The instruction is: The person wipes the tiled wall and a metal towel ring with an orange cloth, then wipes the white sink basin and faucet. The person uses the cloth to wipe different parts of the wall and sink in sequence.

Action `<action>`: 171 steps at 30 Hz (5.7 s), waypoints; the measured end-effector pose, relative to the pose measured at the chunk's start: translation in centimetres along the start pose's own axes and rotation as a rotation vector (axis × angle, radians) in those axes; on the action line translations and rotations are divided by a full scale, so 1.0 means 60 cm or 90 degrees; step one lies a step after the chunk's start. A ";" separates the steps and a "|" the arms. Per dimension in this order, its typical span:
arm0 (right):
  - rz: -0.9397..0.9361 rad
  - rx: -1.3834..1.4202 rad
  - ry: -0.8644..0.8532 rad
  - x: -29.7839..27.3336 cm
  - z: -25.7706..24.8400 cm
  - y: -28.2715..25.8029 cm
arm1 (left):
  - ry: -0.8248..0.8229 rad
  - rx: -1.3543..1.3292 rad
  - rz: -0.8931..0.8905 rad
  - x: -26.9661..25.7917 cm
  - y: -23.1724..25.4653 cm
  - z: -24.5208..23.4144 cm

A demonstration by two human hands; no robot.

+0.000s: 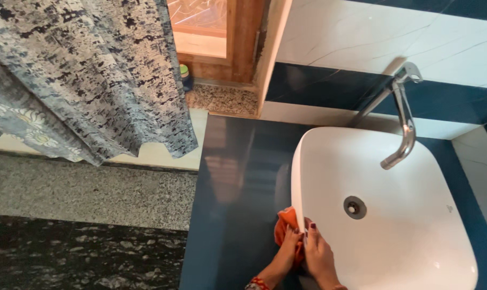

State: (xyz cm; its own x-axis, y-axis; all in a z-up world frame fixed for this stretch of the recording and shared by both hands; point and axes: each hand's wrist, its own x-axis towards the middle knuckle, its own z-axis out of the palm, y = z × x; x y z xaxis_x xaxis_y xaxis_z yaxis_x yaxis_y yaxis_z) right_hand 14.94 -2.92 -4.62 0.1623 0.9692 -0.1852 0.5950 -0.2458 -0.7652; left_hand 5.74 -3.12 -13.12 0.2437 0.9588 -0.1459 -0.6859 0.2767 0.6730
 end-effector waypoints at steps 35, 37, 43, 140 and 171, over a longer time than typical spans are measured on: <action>0.040 -0.072 0.010 0.047 0.021 0.144 | 0.010 0.200 0.061 0.023 0.091 0.043; 0.036 -0.076 0.011 0.054 0.017 0.140 | 0.038 0.244 0.061 0.067 0.138 0.046; 0.040 -0.081 0.013 0.049 0.022 0.142 | 0.079 0.459 0.250 0.246 0.266 0.056; -0.009 -0.252 0.203 -0.067 -0.131 -0.014 | 0.320 0.581 0.009 -0.043 0.124 0.139; 0.067 -0.235 0.197 -0.055 -0.141 -0.019 | 0.302 0.615 0.153 0.060 0.179 0.130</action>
State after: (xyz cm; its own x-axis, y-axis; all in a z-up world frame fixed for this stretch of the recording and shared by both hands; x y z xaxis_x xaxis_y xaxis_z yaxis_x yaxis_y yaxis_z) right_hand 20.37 -5.98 2.09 0.4292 0.9031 -0.0151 0.7930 -0.3848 -0.4722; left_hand 4.58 2.81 -0.75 -0.2543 0.9653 -0.0595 0.1956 0.1116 0.9743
